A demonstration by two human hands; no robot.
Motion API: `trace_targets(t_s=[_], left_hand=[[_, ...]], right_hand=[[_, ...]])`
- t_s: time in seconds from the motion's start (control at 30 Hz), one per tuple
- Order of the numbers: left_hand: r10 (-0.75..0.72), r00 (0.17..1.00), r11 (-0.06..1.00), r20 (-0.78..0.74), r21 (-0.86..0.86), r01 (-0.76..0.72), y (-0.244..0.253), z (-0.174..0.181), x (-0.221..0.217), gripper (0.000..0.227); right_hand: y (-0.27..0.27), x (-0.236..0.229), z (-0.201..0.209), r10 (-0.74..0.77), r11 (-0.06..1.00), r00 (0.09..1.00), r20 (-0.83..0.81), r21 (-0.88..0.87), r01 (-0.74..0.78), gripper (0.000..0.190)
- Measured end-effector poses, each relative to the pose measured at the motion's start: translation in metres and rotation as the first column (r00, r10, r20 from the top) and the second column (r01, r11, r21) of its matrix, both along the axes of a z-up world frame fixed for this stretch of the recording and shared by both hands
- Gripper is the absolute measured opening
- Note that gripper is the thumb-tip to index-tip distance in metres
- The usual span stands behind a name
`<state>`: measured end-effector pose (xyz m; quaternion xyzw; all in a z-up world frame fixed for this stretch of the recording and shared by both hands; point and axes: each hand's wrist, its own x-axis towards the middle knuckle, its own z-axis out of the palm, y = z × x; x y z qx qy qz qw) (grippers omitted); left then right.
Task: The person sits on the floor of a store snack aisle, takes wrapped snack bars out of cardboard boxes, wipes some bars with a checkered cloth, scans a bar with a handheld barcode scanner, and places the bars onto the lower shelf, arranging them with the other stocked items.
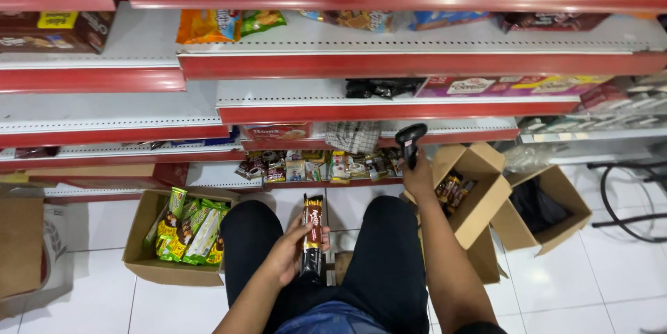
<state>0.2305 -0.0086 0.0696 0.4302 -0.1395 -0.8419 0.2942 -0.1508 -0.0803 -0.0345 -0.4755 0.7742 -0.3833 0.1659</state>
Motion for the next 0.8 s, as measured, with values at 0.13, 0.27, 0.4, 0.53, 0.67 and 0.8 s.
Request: trace_targets(t_s=[0.13, 0.27, 0.4, 0.53, 0.67, 0.8], left_hand=[[-0.143, 0.980, 0.987, 0.140, -0.052, 0.152, -0.002, 0.022, -0.004, 0.062], [-0.175, 0.963, 0.952, 0.203, -0.215, 0.218, 0.000, 0.006, -0.007, 0.062], [-0.211, 0.953, 0.919, 0.218, -0.287, 0.269, 0.008, -0.013, -0.008, 0.053], [-0.265, 0.946, 0.869, 0.189, -0.379, 0.319, 0.017, -0.026, -0.005, 0.048], [-0.272, 0.940, 0.894, 0.205, -0.308, 0.326, 0.024, -0.017, -0.010, 0.043], [-0.281, 0.920, 0.881, 0.272, -0.306, 0.359, 0.026, -0.001, -0.018, 0.042]], right_hand=[[0.079, 0.029, 0.014, -0.030, 0.998, 0.920, 0.390, -0.041, 0.050, 0.065], [0.141, 0.069, 0.065, -0.020, 0.995, 0.749, 0.662, -0.062, 0.081, 0.049], [0.186, 0.100, 0.089, 0.011, 0.998, 0.737, 0.676, -0.052, 0.033, 0.026], [0.214, 0.117, 0.079, 0.085, 0.996, 0.690, 0.719, -0.090, -0.029, 0.021], [0.226, 0.134, 0.093, 0.219, 0.975, 0.712, 0.667, -0.169, -0.142, 0.031], [0.229, 0.140, 0.104, 0.309, 0.949, 0.836, 0.453, -0.205, -0.239, 0.035]])
